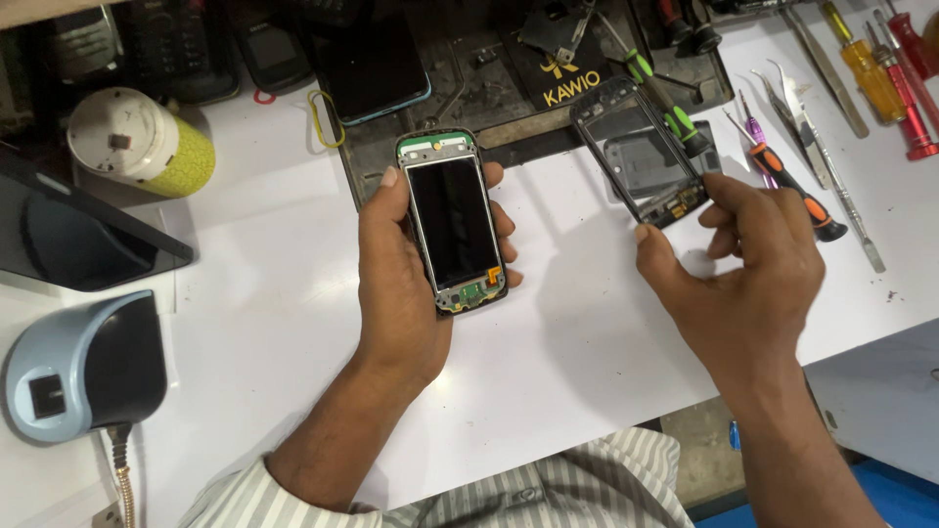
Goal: The person disassembles a mobile phone on a repair bench. They use a screwdriver to remove screws from the back of the phone, pry open and separate the rear cover and frame from the display assembly, and then brush the frame and screen area with a toothbrush.
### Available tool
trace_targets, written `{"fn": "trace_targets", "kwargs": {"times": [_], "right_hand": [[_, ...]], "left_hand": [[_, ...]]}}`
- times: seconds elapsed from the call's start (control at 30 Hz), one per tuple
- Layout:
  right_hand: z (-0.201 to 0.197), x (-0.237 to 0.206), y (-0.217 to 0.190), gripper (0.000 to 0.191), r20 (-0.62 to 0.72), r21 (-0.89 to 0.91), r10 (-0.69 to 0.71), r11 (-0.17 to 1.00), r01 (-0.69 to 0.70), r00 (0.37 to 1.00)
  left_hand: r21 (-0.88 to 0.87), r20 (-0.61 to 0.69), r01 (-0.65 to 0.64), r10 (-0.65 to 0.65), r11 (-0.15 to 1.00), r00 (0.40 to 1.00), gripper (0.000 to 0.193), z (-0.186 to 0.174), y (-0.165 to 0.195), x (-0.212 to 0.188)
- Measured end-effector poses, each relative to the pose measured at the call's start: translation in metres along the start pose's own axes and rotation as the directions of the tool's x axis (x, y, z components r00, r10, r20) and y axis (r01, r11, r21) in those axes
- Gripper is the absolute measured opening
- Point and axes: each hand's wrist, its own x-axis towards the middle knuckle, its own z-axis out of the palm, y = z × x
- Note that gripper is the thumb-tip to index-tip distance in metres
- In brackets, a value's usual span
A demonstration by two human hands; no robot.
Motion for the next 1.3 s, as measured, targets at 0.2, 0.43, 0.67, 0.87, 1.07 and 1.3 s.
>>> {"fn": "trace_targets", "kwargs": {"times": [0.2,0.43,0.67,0.87,1.07,1.3], "right_hand": [[0.008,0.011,-0.005,0.048,0.058,-0.021,0.044,0.999,-0.043,0.997],[0.001,0.006,-0.021,0.057,0.058,-0.012,0.007,1.000,-0.006,0.998],[-0.003,-0.032,-0.059,0.066,0.320,0.588,0.074,0.766,-0.259,0.944],[0.003,-0.034,-0.069,0.075,0.372,0.706,0.136,0.600,-0.375,0.918],[-0.008,-0.022,-0.044,0.073,0.323,0.737,0.053,0.612,-0.286,0.945],[-0.023,-0.014,-0.018,0.055,0.374,0.696,0.014,0.657,-0.291,0.927]], "left_hand": [[0.068,0.062,-0.037,0.033,0.997,0.998,0.065,-0.001,-0.002,0.000],[0.058,0.097,0.070,-0.076,0.996,0.992,0.068,-0.001,-0.003,-0.002],[0.082,0.153,0.067,-0.079,0.994,0.985,0.072,0.001,-0.004,-0.003],[0.108,0.265,0.078,-0.104,0.991,0.958,0.072,0.004,-0.005,-0.006],[0.085,0.270,0.219,-0.234,0.972,0.934,0.079,0.003,-0.002,-0.002],[0.149,0.253,0.470,-0.493,0.870,0.833,0.056,0.002,-0.004,0.001]]}}
